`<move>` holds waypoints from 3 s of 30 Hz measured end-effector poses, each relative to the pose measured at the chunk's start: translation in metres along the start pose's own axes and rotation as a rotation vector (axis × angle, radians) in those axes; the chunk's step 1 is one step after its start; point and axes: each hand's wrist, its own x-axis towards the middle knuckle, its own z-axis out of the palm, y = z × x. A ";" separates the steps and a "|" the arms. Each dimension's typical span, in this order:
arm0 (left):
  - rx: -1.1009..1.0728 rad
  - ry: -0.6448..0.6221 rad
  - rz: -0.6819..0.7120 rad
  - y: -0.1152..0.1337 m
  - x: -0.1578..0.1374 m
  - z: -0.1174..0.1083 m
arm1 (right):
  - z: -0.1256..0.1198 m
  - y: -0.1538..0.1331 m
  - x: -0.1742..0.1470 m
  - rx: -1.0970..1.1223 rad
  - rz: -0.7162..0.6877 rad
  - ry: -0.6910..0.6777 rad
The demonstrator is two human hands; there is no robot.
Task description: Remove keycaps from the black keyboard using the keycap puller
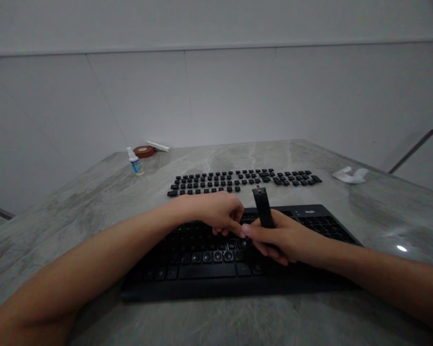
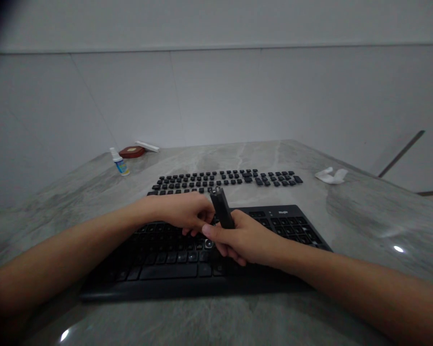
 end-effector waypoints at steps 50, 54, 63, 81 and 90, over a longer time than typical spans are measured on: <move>0.398 0.611 0.697 -0.023 -0.028 0.057 | 0.023 0.007 0.002 0.151 -0.158 0.387; 0.395 0.618 0.714 -0.022 -0.026 0.058 | 0.022 0.007 0.003 0.158 -0.156 0.389; 0.379 0.675 0.598 -0.015 -0.026 0.068 | 0.022 0.011 0.002 0.108 -0.148 0.388; 0.344 0.704 0.585 -0.016 -0.023 0.068 | 0.017 0.012 0.001 0.203 -0.175 0.507; 0.171 0.833 0.507 -0.018 -0.024 0.065 | 0.009 0.018 0.003 0.235 -0.234 0.565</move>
